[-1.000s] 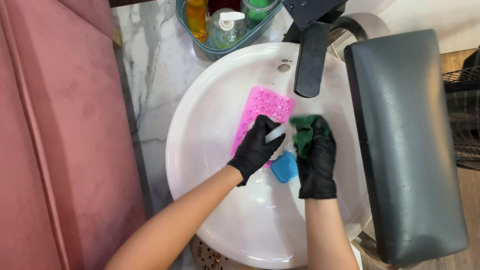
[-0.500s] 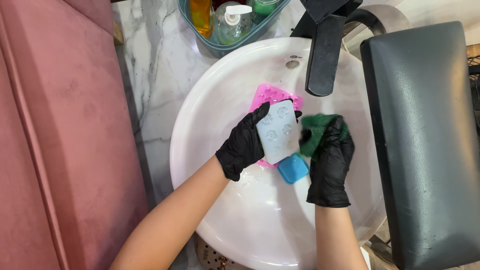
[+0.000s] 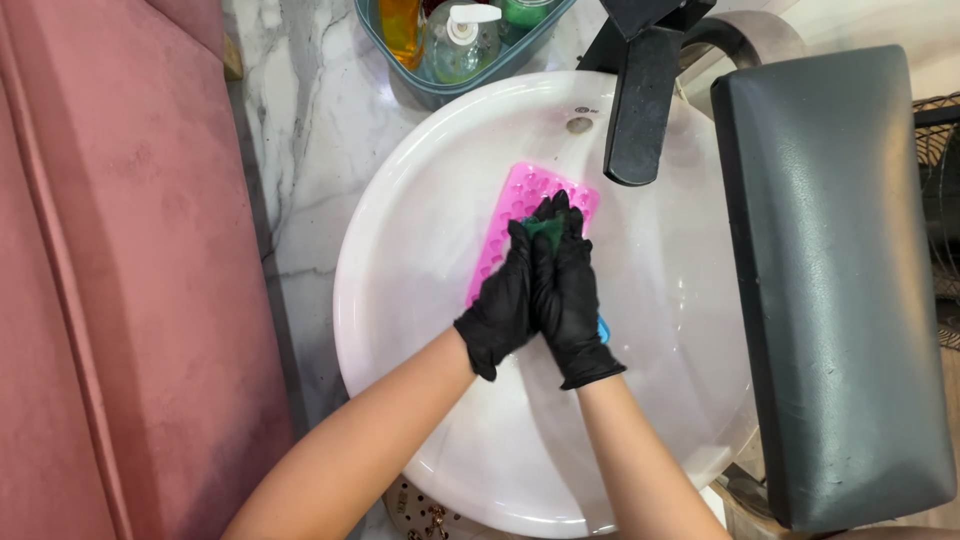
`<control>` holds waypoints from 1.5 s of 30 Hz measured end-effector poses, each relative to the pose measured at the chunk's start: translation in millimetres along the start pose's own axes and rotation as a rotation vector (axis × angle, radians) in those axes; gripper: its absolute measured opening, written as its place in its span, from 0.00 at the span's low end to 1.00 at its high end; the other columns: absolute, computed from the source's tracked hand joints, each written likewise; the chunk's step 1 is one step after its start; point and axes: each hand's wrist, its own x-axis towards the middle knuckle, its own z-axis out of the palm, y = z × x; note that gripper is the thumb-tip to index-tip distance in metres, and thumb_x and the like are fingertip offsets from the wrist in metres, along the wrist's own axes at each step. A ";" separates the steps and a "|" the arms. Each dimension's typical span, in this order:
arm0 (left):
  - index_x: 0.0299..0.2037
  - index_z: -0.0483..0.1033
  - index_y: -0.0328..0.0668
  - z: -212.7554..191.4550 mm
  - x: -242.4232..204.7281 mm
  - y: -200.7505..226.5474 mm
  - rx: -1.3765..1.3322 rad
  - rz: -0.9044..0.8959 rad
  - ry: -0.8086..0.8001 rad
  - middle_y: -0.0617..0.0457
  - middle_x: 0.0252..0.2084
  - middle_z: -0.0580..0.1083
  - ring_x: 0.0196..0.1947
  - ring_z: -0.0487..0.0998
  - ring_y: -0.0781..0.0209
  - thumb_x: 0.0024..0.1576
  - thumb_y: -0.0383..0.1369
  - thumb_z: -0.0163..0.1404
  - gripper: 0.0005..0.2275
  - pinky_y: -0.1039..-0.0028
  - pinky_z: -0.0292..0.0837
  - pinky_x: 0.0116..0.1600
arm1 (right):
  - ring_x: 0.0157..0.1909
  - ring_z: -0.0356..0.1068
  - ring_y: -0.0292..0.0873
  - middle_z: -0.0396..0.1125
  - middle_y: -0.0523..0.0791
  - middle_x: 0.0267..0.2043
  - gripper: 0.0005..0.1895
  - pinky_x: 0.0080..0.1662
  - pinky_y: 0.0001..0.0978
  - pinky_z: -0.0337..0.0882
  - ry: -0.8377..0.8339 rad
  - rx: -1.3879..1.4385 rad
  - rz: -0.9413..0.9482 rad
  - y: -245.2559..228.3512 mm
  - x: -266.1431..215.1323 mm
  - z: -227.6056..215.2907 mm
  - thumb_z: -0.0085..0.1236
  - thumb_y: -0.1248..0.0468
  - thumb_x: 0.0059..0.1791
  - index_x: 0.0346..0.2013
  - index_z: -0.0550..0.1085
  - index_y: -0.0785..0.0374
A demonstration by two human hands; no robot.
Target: Washing and scrubbing various silicone candle molds in a sink with soap and water.
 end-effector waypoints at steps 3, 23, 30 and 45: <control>0.77 0.52 0.40 -41.6 15.2 0.1 -0.327 -0.129 -0.444 0.49 0.73 0.61 0.74 0.61 0.53 0.70 0.58 0.30 0.34 0.60 0.55 0.79 | 0.69 0.62 0.43 0.60 0.47 0.73 0.27 0.66 0.32 0.64 0.024 -0.762 -0.137 -2.2 -16.4 20.3 0.39 0.69 0.59 0.75 0.54 0.63; 0.67 0.64 0.42 7.7 3.0 37.5 -0.257 -0.193 0.021 0.45 0.54 0.74 0.52 0.77 0.49 0.67 0.60 0.37 0.31 0.56 0.75 0.59 | 0.61 0.71 0.45 0.65 0.43 0.57 0.14 0.65 0.37 0.75 0.134 -0.542 -0.593 -43.5 -13.9 9.8 0.47 0.75 0.54 0.55 0.70 0.66; 0.75 0.69 0.53 56.0 -12.6 54.1 0.318 -0.154 0.232 0.43 0.35 0.62 0.26 0.53 0.52 0.64 0.62 0.33 0.35 0.60 0.45 0.27 | 0.54 0.69 0.54 0.69 0.51 0.49 0.22 0.54 0.42 0.71 0.098 -1.324 -0.722 -16.4 1.9 17.1 0.53 0.81 0.41 0.50 0.74 0.69; 0.72 0.63 0.57 60.5 -5.8 62.0 0.388 -0.192 0.297 0.61 0.67 0.68 0.65 0.64 0.64 0.59 0.62 0.26 0.35 0.58 0.52 0.61 | 0.44 0.73 0.46 0.71 0.47 0.40 0.12 0.48 0.34 0.73 0.169 -1.107 -0.373 -25.7 8.1 6.2 0.63 0.76 0.44 0.41 0.76 0.64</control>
